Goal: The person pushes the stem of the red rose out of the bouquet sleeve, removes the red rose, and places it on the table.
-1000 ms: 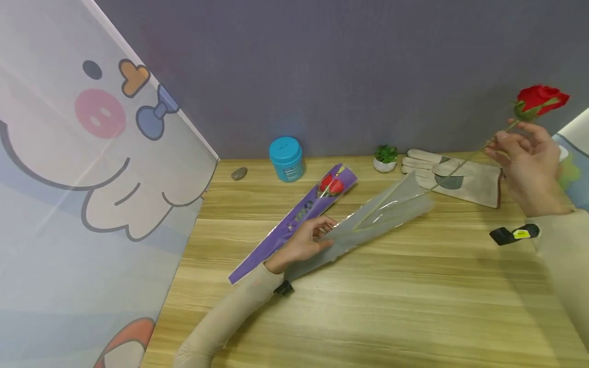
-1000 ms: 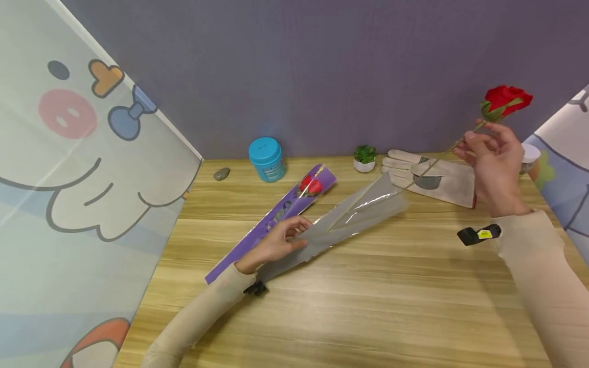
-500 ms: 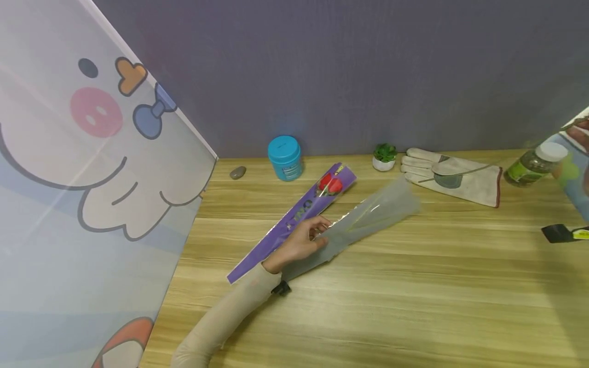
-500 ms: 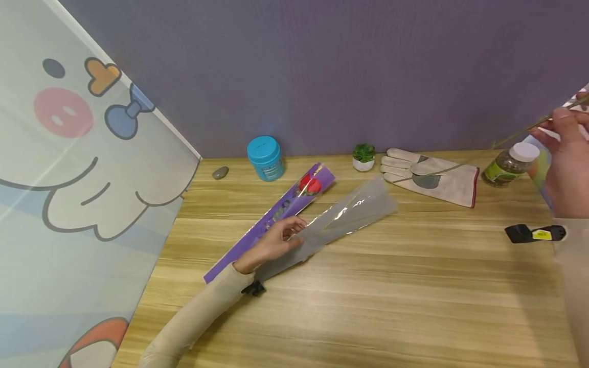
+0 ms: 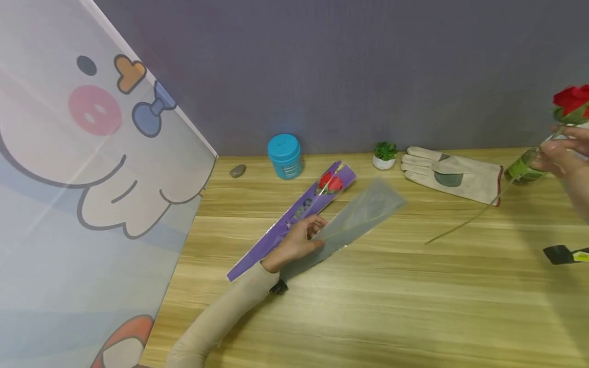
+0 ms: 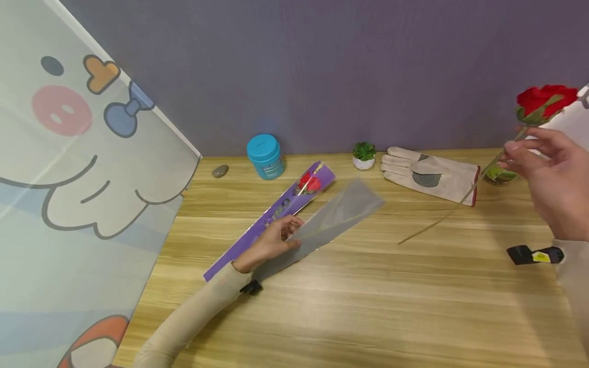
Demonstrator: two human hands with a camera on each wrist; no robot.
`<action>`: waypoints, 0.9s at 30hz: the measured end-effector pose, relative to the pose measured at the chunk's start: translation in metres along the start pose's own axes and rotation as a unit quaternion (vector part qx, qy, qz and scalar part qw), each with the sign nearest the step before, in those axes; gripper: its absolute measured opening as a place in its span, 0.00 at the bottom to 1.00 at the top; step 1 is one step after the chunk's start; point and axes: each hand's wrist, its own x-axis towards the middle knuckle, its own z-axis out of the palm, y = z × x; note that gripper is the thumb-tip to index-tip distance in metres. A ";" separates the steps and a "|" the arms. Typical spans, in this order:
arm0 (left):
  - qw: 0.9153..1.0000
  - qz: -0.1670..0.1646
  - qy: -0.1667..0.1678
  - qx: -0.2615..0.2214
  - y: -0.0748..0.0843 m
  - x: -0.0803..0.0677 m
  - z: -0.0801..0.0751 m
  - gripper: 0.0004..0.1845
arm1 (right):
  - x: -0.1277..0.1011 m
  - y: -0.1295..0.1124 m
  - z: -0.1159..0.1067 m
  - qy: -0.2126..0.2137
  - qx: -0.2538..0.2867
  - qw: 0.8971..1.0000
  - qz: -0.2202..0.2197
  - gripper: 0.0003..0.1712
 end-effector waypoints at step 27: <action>0.998 -0.022 0.016 0.059 0.006 -0.008 0.004 0.26 | -0.066 0.082 0.031 -0.265 -0.316 0.872 0.263 0.19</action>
